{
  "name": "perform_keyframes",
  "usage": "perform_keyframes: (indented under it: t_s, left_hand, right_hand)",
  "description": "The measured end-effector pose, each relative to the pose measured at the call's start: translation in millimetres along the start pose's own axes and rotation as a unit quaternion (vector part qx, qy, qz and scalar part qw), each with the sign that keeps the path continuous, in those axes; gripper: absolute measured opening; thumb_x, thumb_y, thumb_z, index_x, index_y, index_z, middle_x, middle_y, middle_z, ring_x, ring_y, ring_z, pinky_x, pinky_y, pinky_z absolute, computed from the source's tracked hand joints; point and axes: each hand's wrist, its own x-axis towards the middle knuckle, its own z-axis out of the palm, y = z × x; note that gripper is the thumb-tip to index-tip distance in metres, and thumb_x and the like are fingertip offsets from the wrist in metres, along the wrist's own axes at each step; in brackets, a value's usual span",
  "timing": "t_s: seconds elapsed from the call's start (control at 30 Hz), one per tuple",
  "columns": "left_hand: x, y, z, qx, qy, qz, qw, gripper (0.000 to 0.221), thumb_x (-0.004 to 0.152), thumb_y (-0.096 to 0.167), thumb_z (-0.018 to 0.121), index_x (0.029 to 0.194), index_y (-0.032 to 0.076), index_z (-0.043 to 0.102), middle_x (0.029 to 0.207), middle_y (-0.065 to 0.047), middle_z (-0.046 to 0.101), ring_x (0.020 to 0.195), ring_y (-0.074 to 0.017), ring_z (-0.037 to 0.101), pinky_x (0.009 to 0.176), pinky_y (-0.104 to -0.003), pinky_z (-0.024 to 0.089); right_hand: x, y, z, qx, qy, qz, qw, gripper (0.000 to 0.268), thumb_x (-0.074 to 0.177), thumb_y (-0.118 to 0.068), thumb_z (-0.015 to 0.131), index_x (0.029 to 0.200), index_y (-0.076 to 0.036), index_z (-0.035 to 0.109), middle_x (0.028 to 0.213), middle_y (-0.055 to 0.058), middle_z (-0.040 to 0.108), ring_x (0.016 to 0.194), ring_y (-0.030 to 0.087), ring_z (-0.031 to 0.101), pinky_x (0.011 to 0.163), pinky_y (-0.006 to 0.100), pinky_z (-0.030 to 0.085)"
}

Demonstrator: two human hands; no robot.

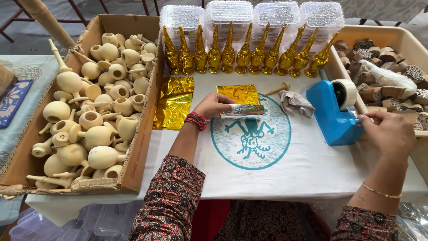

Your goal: Wrapping small wooden decorative pieces in gold patterned foil and securing them with adhesive tape.

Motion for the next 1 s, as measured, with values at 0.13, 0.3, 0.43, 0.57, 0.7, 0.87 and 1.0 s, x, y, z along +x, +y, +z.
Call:
perform_keyframes:
  t_s: [0.13,0.3,0.43,0.57,0.7,0.87,1.0]
  left_hand:
    - [-2.8,3.8,1.1,0.003,0.0,0.002,1.0,0.04,0.083,0.019,0.081,0.118,0.0,0.076,0.105,-0.01,0.079,0.091,-0.0143,0.072,0.084,-0.027,0.056]
    - [-9.0,14.2,3.8,0.029,0.015,-0.009,0.999,0.038,0.084,0.02,0.081,0.116,0.0,0.077,0.104,-0.01,0.079,0.09,-0.0142,0.072,0.085,-0.027,0.057]
    - [-7.6,15.5,2.4,0.033,0.016,-0.018,0.999,0.038,0.083,0.02,0.081,0.116,0.001,0.076,0.104,-0.01,0.079,0.09,-0.0143,0.073,0.085,-0.027,0.057]
    - [-10.5,19.0,2.5,0.061,0.019,-0.012,0.998,0.036,0.084,0.021,0.08,0.115,0.003,0.078,0.104,-0.009,0.08,0.089,-0.0146,0.073,0.084,-0.027,0.057]
    - [-10.8,21.2,3.1,0.07,0.025,-0.011,0.997,0.036,0.084,0.022,0.081,0.114,0.004,0.078,0.103,-0.009,0.08,0.09,-0.0148,0.074,0.085,-0.027,0.057]
    - [-14.0,26.3,3.6,0.08,0.025,-0.013,0.996,0.037,0.083,0.023,0.081,0.114,0.004,0.078,0.103,-0.009,0.08,0.09,-0.0148,0.074,0.085,-0.027,0.058]
    - [-13.6,24.8,2.0,0.089,0.017,-0.006,0.996,0.036,0.083,0.022,0.08,0.114,0.004,0.078,0.103,-0.009,0.08,0.09,-0.0154,0.074,0.085,-0.027,0.057]
  right_hand:
    - [4.8,-11.0,-8.8,-0.004,-0.019,-0.011,1.0,0.028,0.097,-0.052,0.077,0.115,-0.031,0.083,0.087,0.002,0.078,0.074,0.022,0.073,0.066,0.036,0.056]
    - [-4.0,-22.4,-21.0,0.077,-0.038,0.01,0.996,0.023,0.095,-0.04,0.08,0.11,-0.022,0.083,0.091,0.004,0.078,0.079,0.02,0.073,0.072,0.037,0.057]
    - [-19.6,-28.6,-29.9,0.165,-0.014,0.013,0.986,0.021,0.099,-0.033,0.079,0.11,-0.015,0.082,0.094,0.004,0.077,0.082,0.018,0.071,0.074,0.036,0.056]
    - [-25.3,-23.6,-31.0,0.3,0.007,0.0,0.954,0.019,0.105,-0.023,0.076,0.112,-0.005,0.078,0.095,0.006,0.076,0.082,0.012,0.07,0.073,0.03,0.055]
    - [-32.9,-14.5,-29.4,0.351,0.021,0.004,0.936,0.016,0.102,-0.012,0.079,0.113,0.0,0.077,0.094,0.011,0.075,0.078,0.012,0.071,0.07,0.026,0.059]
    - [-41.5,-9.4,-24.3,0.347,0.008,0.023,0.937,0.017,0.098,-0.008,0.08,0.112,0.001,0.077,0.095,0.011,0.076,0.079,0.014,0.073,0.071,0.027,0.06]
    - [-50.4,-9.7,-16.7,0.324,0.042,0.001,0.945,0.014,0.099,-0.008,0.081,0.109,0.002,0.077,0.095,0.011,0.076,0.081,0.015,0.074,0.073,0.027,0.061]
